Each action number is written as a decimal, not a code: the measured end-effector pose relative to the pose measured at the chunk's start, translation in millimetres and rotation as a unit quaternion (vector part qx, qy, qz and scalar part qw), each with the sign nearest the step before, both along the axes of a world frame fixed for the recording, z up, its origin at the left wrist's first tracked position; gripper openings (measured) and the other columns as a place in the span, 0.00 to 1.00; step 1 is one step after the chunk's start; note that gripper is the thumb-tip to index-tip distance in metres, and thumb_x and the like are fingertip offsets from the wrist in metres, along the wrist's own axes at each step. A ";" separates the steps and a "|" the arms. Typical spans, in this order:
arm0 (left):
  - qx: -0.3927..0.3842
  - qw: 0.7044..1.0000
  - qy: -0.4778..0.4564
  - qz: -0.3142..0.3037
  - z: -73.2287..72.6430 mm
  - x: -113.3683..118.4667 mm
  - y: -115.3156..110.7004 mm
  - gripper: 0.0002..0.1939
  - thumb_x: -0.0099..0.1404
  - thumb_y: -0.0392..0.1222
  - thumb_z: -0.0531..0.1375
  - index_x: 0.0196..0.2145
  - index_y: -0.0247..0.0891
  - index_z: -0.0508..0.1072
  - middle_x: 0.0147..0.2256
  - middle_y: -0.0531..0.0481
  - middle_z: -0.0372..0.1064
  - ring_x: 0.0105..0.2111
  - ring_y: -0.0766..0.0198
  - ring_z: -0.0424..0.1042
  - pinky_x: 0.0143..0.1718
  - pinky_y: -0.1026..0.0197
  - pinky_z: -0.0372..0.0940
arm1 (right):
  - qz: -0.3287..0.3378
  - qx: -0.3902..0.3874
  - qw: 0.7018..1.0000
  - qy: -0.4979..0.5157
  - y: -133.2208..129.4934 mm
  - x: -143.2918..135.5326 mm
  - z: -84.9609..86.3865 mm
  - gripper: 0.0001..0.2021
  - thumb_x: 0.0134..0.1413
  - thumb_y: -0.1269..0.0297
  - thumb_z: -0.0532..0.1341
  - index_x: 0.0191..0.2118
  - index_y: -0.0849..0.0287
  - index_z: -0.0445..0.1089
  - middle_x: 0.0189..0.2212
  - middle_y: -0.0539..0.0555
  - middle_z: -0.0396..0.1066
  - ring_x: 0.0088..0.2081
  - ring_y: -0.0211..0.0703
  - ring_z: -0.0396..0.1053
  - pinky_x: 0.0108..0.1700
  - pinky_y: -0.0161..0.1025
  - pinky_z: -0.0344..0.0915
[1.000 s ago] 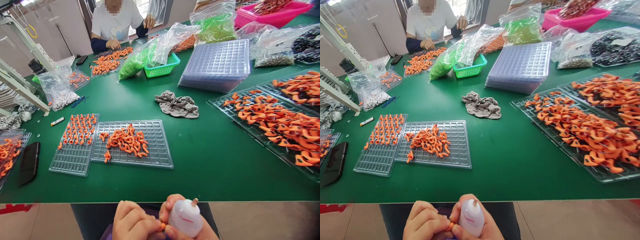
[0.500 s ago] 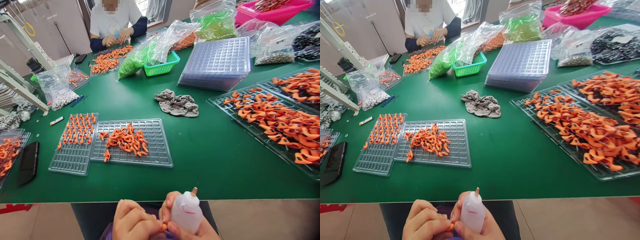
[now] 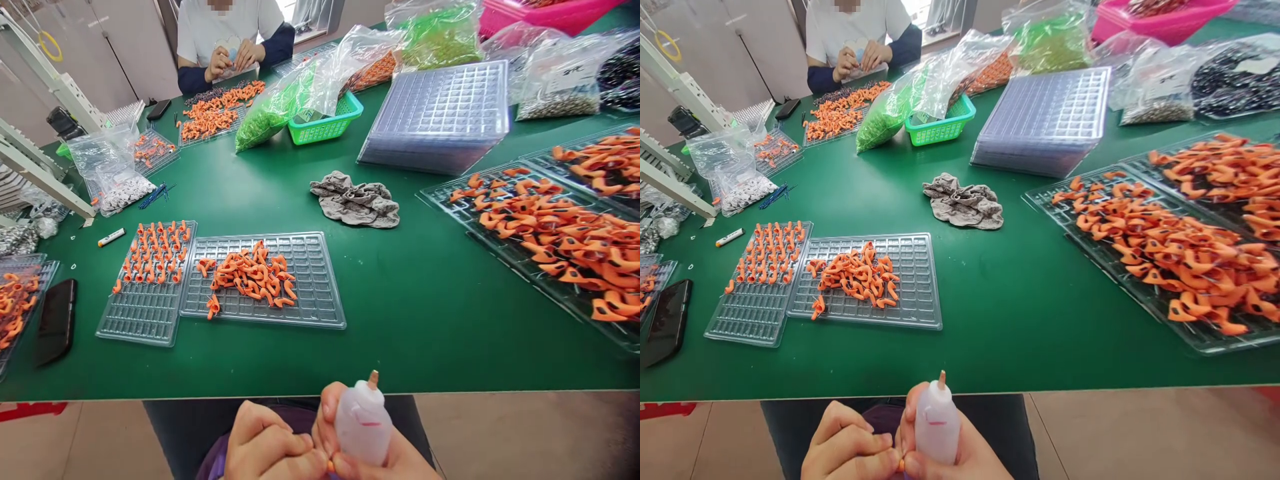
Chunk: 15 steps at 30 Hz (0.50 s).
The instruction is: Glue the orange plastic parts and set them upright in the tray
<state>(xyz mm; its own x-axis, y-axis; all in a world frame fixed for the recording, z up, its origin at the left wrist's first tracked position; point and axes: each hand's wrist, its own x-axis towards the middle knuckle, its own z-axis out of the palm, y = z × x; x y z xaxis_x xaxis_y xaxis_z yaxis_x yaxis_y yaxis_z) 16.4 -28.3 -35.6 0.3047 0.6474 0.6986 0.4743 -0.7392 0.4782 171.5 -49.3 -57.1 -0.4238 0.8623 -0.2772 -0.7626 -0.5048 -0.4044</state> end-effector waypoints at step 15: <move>-0.009 0.997 0.075 -0.016 26.3 -1.7 10.5 0.10 0.72 0.35 0.57 0.33 0.35 0.75 0.23 0.53 0.75 0.20 0.70 0.67 0.25 0.66 0.65 | -0.037 -0.035 0.999 -0.020 0.2 -2.7 3.7 0.19 0.45 0.63 0.77 0.39 0.56 0.69 0.29 0.47 0.71 0.31 0.35 0.68 0.36 0.34 0.62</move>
<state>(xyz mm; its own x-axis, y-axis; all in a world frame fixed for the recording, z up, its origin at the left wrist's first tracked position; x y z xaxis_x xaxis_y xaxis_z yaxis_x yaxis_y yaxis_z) 14.7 -17.8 -9.3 0.4247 0.6479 0.6323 0.5178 -0.7468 0.4174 168.8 -49.1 -53.4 -0.3478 0.8689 -0.3523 -0.7827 -0.4759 -0.4011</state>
